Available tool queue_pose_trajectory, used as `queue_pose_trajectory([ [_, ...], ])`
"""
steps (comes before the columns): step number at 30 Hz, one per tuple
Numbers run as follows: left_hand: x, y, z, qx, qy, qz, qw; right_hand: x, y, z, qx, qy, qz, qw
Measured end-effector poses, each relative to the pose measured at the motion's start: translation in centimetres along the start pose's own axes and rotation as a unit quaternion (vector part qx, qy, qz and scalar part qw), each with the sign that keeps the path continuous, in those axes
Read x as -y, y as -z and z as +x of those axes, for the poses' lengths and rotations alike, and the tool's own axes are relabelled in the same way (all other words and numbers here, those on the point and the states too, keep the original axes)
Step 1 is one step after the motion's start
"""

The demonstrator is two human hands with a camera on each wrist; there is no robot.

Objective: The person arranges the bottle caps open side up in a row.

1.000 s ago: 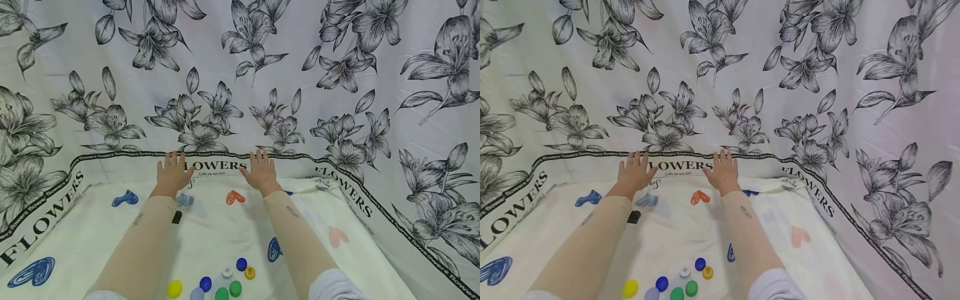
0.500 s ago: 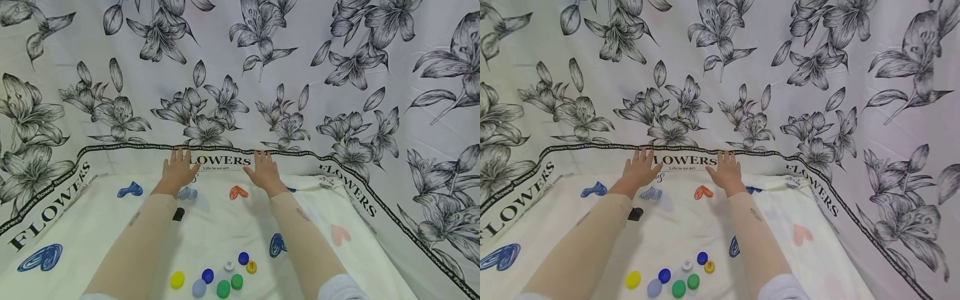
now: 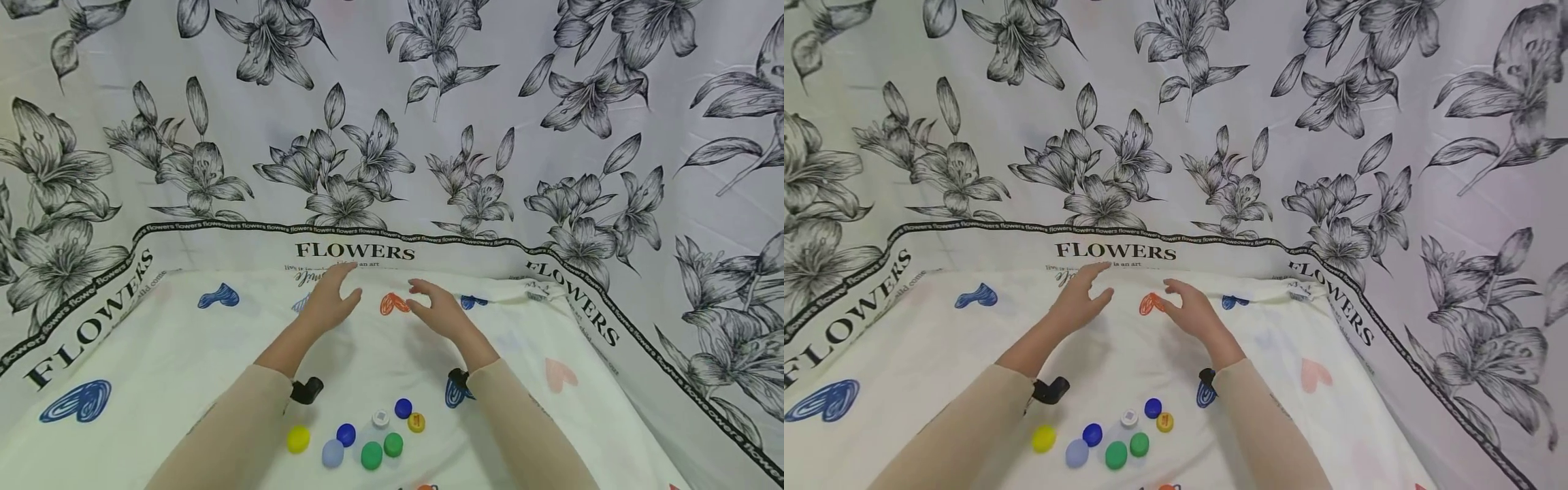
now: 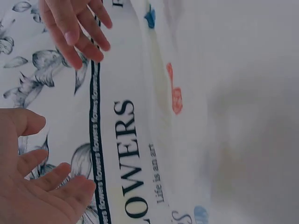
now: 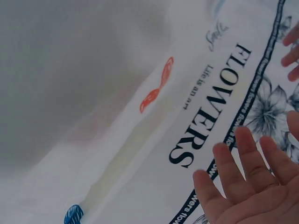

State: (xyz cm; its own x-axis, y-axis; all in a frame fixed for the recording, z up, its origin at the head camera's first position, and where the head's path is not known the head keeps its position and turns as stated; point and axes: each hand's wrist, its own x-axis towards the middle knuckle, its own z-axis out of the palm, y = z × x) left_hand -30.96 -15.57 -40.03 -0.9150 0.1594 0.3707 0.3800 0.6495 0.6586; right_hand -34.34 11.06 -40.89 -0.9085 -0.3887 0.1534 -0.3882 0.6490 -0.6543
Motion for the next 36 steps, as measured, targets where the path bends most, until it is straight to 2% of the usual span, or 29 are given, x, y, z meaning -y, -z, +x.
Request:
queue_pose_trajectory([
  [4, -1.6, -1.7, -1.4, 0.014, -0.008, -0.051, 0.9986, 0.4, -0.6, -1.8, 0.019, 0.012, 0.054, 0.9983],
  [10, -3.8, -3.2, -3.4, 0.051, 0.021, -0.105, 0.9930, 0.5, -0.7, -4.1, 0.068, 0.014, 0.094, 0.9931],
  [13, -4.3, -3.7, -4.3, 0.054, 0.030, -0.104, 0.9927, 0.5, -0.5, -4.6, 0.096, 0.024, 0.101, 0.9899],
  [15, -4.4, -4.0, -4.7, 0.066, 0.040, -0.096, 0.9923, 0.6, -0.5, -4.8, 0.116, 0.034, 0.098, 0.9877],
  [17, -4.3, -4.6, -5.1, 0.083, 0.041, -0.080, 0.9925, 0.7, -0.5, -4.8, 0.143, 0.040, 0.094, 0.9844],
  [20, -4.2, -5.4, -5.5, 0.125, 0.048, -0.066, 0.9888, 0.7, -0.6, -4.8, 0.192, 0.040, 0.071, 0.9779],
  [24, -4.3, -6.1, -5.8, 0.190, 0.073, -0.057, 0.9775, 0.6, -1.0, -5.0, 0.254, 0.027, 0.040, 0.9659],
  [29, -4.5, -6.7, -6.3, 0.259, 0.105, -0.060, 0.9583, 0.8, -1.5, -5.7, 0.290, 0.007, 0.008, 0.9569],
  [33, -4.4, -7.7, -7.0, 0.299, 0.116, -0.063, 0.9449, 0.8, -1.9, -6.4, 0.310, -0.007, -0.007, 0.9508],
  [36, -4.6, -8.4, -7.5, 0.313, 0.110, -0.060, 0.9414, 0.9, -2.2, -6.8, 0.318, -0.013, -0.009, 0.9479],
])
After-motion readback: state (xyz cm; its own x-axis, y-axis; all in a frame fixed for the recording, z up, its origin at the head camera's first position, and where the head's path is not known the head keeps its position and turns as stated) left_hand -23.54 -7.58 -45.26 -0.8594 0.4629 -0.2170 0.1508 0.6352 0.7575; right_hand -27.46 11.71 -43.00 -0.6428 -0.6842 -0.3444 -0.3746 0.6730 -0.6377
